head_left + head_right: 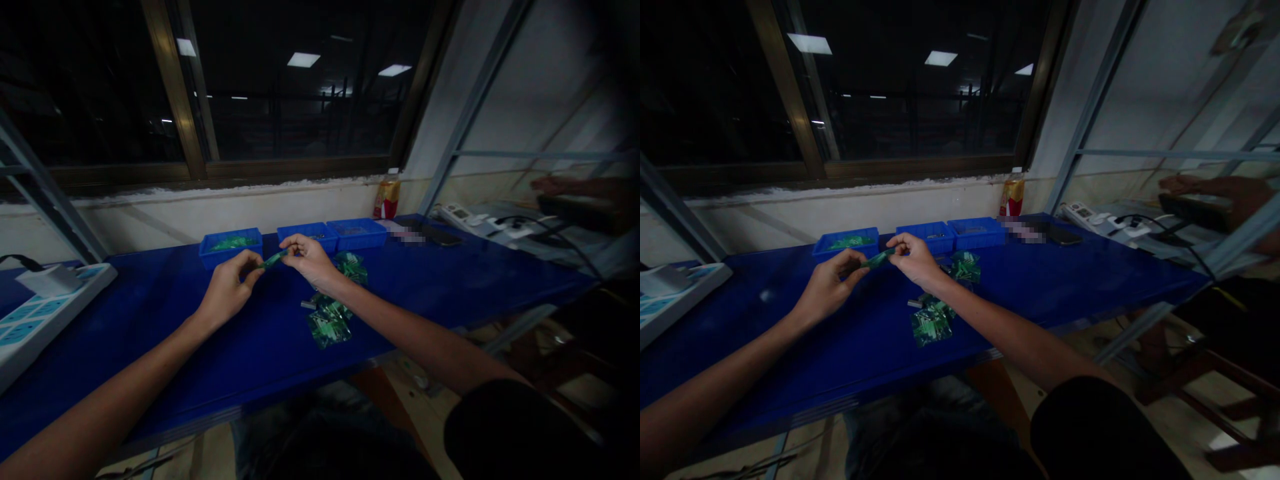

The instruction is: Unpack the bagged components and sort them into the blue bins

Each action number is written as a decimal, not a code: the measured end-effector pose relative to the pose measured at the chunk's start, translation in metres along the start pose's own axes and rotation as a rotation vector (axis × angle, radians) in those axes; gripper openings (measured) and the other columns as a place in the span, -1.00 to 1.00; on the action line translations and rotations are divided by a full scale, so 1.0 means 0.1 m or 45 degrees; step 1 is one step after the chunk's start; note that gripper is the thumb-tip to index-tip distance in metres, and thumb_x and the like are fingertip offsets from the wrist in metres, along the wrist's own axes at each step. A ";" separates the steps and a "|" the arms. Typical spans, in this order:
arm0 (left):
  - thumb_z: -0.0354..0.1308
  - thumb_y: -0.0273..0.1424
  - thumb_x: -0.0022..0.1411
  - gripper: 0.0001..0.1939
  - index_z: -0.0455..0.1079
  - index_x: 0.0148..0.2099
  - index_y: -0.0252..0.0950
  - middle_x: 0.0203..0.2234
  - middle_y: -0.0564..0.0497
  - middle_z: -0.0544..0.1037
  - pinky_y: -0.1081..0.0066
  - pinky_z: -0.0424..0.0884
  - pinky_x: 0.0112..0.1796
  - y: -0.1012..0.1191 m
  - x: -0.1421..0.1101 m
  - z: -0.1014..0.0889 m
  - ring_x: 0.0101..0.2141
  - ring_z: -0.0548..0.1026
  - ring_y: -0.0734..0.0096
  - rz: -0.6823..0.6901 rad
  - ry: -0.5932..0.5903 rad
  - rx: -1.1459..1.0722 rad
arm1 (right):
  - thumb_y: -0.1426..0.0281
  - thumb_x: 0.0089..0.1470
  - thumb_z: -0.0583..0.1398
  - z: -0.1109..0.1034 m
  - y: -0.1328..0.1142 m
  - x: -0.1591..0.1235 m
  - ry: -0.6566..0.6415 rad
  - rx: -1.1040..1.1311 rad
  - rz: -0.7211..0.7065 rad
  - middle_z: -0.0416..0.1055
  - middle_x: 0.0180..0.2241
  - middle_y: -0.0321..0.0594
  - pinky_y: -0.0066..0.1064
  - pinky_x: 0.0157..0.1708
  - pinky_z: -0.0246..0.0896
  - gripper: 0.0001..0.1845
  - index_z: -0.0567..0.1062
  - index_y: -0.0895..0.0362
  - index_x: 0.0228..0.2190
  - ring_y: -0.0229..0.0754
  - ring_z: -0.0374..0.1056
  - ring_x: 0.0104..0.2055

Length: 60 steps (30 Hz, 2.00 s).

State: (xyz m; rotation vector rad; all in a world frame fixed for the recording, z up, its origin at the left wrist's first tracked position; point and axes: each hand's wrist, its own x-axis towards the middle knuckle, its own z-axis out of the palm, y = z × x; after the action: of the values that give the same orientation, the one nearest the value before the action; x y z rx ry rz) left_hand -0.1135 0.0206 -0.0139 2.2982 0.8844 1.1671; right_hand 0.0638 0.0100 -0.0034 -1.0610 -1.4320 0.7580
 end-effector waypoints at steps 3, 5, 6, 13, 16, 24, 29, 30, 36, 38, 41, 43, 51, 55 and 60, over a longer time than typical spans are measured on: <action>0.03 -0.47 0.14 -0.93 0.31 -0.29 -0.28 -0.41 0.05 0.46 0.46 0.35 -0.32 0.02 0.00 -0.01 -0.37 0.45 0.47 0.070 0.051 0.100 | 0.57 -0.25 0.15 0.00 -0.01 0.00 0.027 0.059 0.123 0.20 -0.60 -0.39 -0.44 -0.50 0.02 -0.81 0.36 0.13 -0.47 -0.35 0.14 -0.53; 0.02 -0.48 0.15 -0.91 0.33 -0.28 -0.28 -0.37 0.02 0.48 0.42 0.37 -0.30 0.03 0.00 -0.03 -0.35 0.46 0.44 0.128 0.111 0.172 | 0.54 -0.19 0.11 -0.02 0.00 0.01 -0.004 0.217 0.288 0.25 -0.59 -0.35 -0.44 -0.52 0.04 -0.86 0.36 0.13 -0.46 -0.32 0.20 -0.54; 0.01 -0.48 0.16 -0.90 0.34 -0.27 -0.28 -0.36 0.01 0.49 0.40 0.37 -0.29 0.03 0.00 -0.03 -0.33 0.46 0.41 0.161 0.132 0.213 | 0.52 -0.15 0.09 -0.03 0.00 0.01 -0.041 0.318 0.379 0.28 -0.59 -0.32 -0.42 -0.52 0.06 -0.87 0.35 0.13 -0.45 -0.30 0.23 -0.54; 0.00 -0.54 0.16 -0.86 0.36 -0.27 -0.27 -0.17 -0.05 0.43 0.21 0.28 -0.06 0.05 -0.02 -0.05 -0.11 0.36 0.30 0.364 0.187 0.432 | 0.53 -0.20 0.18 -0.04 -0.04 0.01 -0.092 0.590 0.503 0.34 -0.58 -0.28 -0.42 -0.51 0.13 -0.79 0.39 0.16 -0.39 -0.28 0.29 -0.53; -0.01 -0.54 0.17 -0.82 0.40 -0.28 -0.24 -0.12 -0.04 0.39 0.18 0.24 -0.05 0.07 -0.01 -0.06 -0.08 0.32 0.27 0.342 0.203 0.473 | 0.60 -0.27 0.17 -0.03 -0.04 0.00 -0.053 0.606 0.387 0.32 -0.59 -0.34 -0.45 -0.51 0.12 -0.68 0.41 0.17 -0.34 -0.32 0.24 -0.52; 0.09 -0.28 0.10 -0.79 0.41 -0.26 -0.28 -0.30 -0.03 0.42 0.39 0.30 -0.34 0.08 0.02 -0.04 -0.25 0.38 0.32 -0.399 0.052 -0.276 | 0.50 -0.18 0.19 -0.04 -0.04 0.02 0.061 0.217 0.037 0.34 -0.50 -0.32 -0.36 -0.33 0.19 -0.82 0.43 0.15 -0.40 -0.31 0.26 -0.43; -0.04 0.01 0.10 -0.50 0.40 -0.26 -0.35 -0.43 -0.04 0.46 0.46 0.25 -0.49 0.10 0.04 -0.05 -0.47 0.39 0.45 -0.859 -0.097 -1.037 | 0.47 -0.08 0.14 -0.02 -0.14 -0.10 -0.008 -0.291 -0.345 0.39 -0.42 -0.27 -0.28 -0.24 0.20 -0.92 0.43 0.10 -0.45 -0.23 0.30 -0.33; -0.04 0.03 0.10 -0.48 0.41 -0.28 -0.36 -0.44 -0.05 0.47 0.46 0.26 -0.49 0.10 0.05 -0.07 -0.48 0.40 0.45 -0.882 -0.078 -1.116 | 0.48 -0.06 0.12 -0.01 -0.16 -0.12 -0.032 -0.371 -0.417 0.39 -0.41 -0.27 -0.27 -0.21 0.20 -0.90 0.44 0.09 -0.46 -0.22 0.30 -0.31; 0.20 -0.23 0.00 -0.74 0.39 -0.32 -0.30 -0.43 0.05 0.47 0.53 0.25 -0.46 0.06 0.06 -0.10 -0.44 0.40 0.52 -0.802 0.056 -1.011 | 0.54 -0.08 0.11 -0.01 -0.13 -0.13 -0.001 -0.542 -0.588 0.28 -0.18 -0.22 -0.23 -0.10 0.14 -0.81 0.48 0.05 -0.49 -0.17 0.23 -0.08; 0.21 -0.31 -0.01 -0.79 0.37 -0.31 -0.29 -0.47 0.08 0.46 0.56 0.24 -0.46 0.02 0.05 -0.09 -0.45 0.38 0.56 -0.768 0.061 -0.930 | 0.53 -0.08 0.12 -0.01 -0.10 -0.09 0.022 -0.530 -0.557 0.23 -0.14 -0.20 -0.22 -0.08 0.11 -0.82 0.48 0.06 -0.48 -0.15 0.18 -0.03; 0.19 -0.33 0.01 -0.79 0.32 -0.28 -0.27 -0.50 0.11 0.43 0.56 0.25 -0.47 -0.05 0.03 -0.06 -0.48 0.37 0.56 -0.717 0.118 -0.853 | 0.50 -0.05 0.11 0.00 -0.04 -0.04 -0.089 -0.359 -0.310 0.31 -0.29 -0.22 -0.25 -0.14 0.14 -0.87 0.45 0.09 -0.44 -0.20 0.26 -0.17; 0.19 -0.33 0.01 -0.79 0.29 -0.29 -0.27 -0.51 0.11 0.42 0.55 0.26 -0.47 -0.08 0.02 -0.04 -0.48 0.38 0.55 -0.648 0.168 -0.780 | 0.46 -0.04 0.12 0.02 -0.01 -0.03 -0.142 -0.141 -0.061 0.33 -0.42 -0.28 -0.31 -0.25 0.19 -0.92 0.39 0.10 -0.40 -0.25 0.28 -0.32; 0.13 -0.35 0.08 -0.87 0.33 -0.31 -0.29 -0.28 0.01 0.43 0.47 0.31 -0.28 -0.05 0.03 -0.02 -0.21 0.39 0.40 -0.315 0.280 -0.450 | 0.40 -0.06 0.15 0.01 0.00 -0.02 -0.198 0.120 0.140 0.33 -0.38 -0.26 -0.39 -0.34 0.21 -0.85 0.39 0.10 -0.34 -0.28 0.27 -0.36; 0.14 -0.32 0.07 -0.86 0.35 -0.31 -0.26 -0.23 0.00 0.40 0.45 0.30 -0.25 -0.03 0.03 -0.01 -0.15 0.36 0.35 -0.328 0.290 -0.377 | 0.28 0.01 0.12 -0.08 -0.06 -0.04 -0.357 0.003 0.012 0.32 -0.33 -0.23 -0.37 -0.35 0.22 -0.82 0.43 0.10 -0.35 -0.26 0.28 -0.31; 0.14 -0.30 0.07 -0.85 0.39 -0.31 -0.27 -0.42 0.05 0.42 0.47 0.27 -0.32 0.02 0.04 0.10 -0.35 0.37 0.43 -0.481 0.208 -0.395 | 0.41 -0.06 0.19 -0.22 -0.11 -0.14 -0.507 -0.263 -0.360 0.32 -0.29 -0.22 -0.35 -0.29 0.24 -0.79 0.42 0.08 -0.28 -0.23 0.27 -0.24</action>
State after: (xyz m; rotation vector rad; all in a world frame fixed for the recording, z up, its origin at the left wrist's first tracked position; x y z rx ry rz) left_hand -0.1023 0.0209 -0.0162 1.7195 1.0569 1.2311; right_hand 0.0823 -0.0099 0.0037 -0.8619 -1.9882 0.6462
